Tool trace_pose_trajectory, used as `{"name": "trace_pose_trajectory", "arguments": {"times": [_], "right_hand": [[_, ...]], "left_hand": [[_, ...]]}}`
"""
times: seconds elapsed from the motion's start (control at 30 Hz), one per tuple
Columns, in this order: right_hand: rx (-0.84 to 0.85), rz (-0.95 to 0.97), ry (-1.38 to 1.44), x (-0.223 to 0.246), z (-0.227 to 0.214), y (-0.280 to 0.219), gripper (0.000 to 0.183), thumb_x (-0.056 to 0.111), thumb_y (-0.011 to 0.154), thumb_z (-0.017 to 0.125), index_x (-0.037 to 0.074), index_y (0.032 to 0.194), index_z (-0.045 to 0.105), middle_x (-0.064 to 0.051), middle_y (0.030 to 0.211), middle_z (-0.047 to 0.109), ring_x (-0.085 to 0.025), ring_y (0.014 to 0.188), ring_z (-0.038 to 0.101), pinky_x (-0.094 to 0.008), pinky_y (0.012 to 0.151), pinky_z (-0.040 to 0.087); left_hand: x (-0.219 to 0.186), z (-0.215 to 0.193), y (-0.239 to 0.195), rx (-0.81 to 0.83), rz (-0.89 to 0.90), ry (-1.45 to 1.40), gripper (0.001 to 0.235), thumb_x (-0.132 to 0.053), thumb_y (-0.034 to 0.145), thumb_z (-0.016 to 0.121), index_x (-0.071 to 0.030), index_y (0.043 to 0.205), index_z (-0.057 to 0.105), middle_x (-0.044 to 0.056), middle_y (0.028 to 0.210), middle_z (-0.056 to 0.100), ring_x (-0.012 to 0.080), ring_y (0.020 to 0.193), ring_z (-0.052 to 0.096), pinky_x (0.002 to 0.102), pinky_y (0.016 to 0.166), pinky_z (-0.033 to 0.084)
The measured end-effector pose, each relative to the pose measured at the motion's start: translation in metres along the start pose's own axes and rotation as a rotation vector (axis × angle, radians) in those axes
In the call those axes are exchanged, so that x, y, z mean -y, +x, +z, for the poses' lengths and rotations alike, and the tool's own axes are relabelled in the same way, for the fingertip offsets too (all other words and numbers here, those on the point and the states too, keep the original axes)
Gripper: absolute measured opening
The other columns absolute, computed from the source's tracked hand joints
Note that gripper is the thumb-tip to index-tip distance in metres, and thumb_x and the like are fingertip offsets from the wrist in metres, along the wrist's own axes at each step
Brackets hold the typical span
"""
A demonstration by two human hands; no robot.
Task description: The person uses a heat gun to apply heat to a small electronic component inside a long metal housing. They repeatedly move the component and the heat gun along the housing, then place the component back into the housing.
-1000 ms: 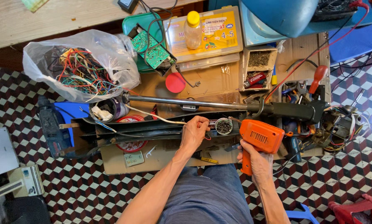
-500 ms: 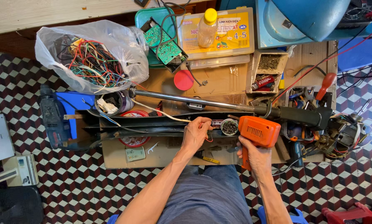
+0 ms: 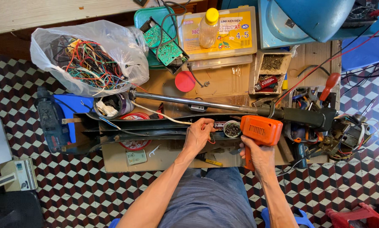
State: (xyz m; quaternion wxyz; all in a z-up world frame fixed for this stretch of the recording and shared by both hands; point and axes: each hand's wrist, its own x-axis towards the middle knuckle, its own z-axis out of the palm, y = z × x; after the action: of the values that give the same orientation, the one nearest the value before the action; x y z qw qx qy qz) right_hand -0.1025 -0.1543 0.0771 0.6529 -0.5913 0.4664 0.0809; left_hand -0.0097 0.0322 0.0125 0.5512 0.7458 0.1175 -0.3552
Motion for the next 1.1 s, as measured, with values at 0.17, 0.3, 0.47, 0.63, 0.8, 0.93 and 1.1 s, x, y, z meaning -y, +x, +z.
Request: {"name": "trace_pose_trajectory", "arguments": {"times": [0.17, 0.3, 0.47, 0.63, 0.8, 0.93, 1.1], "right_hand": [[0.003, 0.025, 0.015, 0.0, -0.001, -0.001, 0.028, 0.015, 0.085, 0.076, -0.002, 0.107, 0.07, -0.011, 0.078, 0.071, -0.015, 0.052, 0.063, -0.028, 0.047, 0.053], [-0.029, -0.004, 0.047, 0.0, 0.0, -0.004, 0.027, 0.014, 0.086, 0.075, -0.002, 0.107, 0.071, -0.011, 0.08, 0.073, -0.015, 0.053, 0.064, -0.027, 0.048, 0.053], [-0.055, -0.001, 0.105, 0.004, -0.012, -0.018, 0.024, 0.013, 0.088, 0.073, -0.002, 0.107, 0.07, -0.012, 0.079, 0.072, -0.015, 0.054, 0.064, -0.027, 0.048, 0.054], [-0.065, -0.018, 0.166, 0.007, -0.018, -0.026, 0.023, 0.013, 0.09, 0.071, -0.002, 0.107, 0.069, -0.012, 0.081, 0.072, -0.014, 0.056, 0.064, -0.027, 0.049, 0.054], [-0.054, -0.034, 0.212, 0.007, -0.02, -0.028, 0.024, 0.013, 0.09, 0.071, -0.002, 0.109, 0.067, -0.012, 0.082, 0.071, -0.014, 0.056, 0.064, -0.027, 0.049, 0.054], [-0.046, -0.037, 0.243, 0.006, -0.02, -0.03, 0.026, 0.013, 0.089, 0.071, -0.001, 0.111, 0.067, -0.012, 0.084, 0.071, -0.014, 0.057, 0.064, -0.026, 0.05, 0.054], [-0.04, -0.029, 0.268, 0.004, -0.02, -0.027, 0.026, 0.014, 0.089, 0.071, -0.001, 0.111, 0.067, -0.011, 0.084, 0.071, -0.014, 0.057, 0.064, -0.027, 0.049, 0.053]], "left_hand": [[0.002, 0.003, 0.003, 0.007, 0.164, 0.22, 0.037, -0.025, 0.094, 0.062, -0.007, 0.126, 0.07, 0.01, 0.083, 0.079, 0.0172, 0.068, 0.071, 0.034, 0.064, 0.056], [0.002, 0.008, 0.007, 0.007, 0.36, 0.509, 0.033, -0.021, 0.098, 0.061, -0.01, 0.127, 0.073, 0.018, 0.089, 0.075, 0.0347, 0.08, 0.073, 0.044, 0.072, 0.057], [-0.004, 0.01, 0.014, 0.16, 0.527, 0.955, 0.058, -0.02, 0.079, 0.072, -0.008, 0.134, 0.061, 0.019, 0.093, 0.072, 0.0389, 0.078, 0.07, 0.05, 0.064, 0.054], [-0.01, 0.009, 0.016, 0.235, 0.674, 1.172, 0.067, -0.013, 0.084, 0.075, -0.003, 0.146, 0.051, 0.02, 0.095, 0.07, 0.0346, 0.073, 0.072, 0.044, 0.062, 0.056], [-0.017, 0.016, 0.018, 0.283, 0.652, 1.181, 0.075, -0.016, 0.077, 0.079, 0.002, 0.143, 0.049, 0.022, 0.094, 0.069, 0.0355, 0.074, 0.071, 0.043, 0.062, 0.056], [-0.02, 0.017, 0.017, 0.298, 0.648, 1.218, 0.075, -0.013, 0.078, 0.077, 0.004, 0.145, 0.047, 0.022, 0.094, 0.068, 0.0362, 0.074, 0.071, 0.044, 0.064, 0.056], [-0.021, 0.017, 0.018, 0.293, 0.615, 1.218, 0.075, -0.009, 0.08, 0.075, 0.003, 0.147, 0.045, 0.023, 0.096, 0.068, 0.0374, 0.076, 0.072, 0.044, 0.066, 0.058]]}}
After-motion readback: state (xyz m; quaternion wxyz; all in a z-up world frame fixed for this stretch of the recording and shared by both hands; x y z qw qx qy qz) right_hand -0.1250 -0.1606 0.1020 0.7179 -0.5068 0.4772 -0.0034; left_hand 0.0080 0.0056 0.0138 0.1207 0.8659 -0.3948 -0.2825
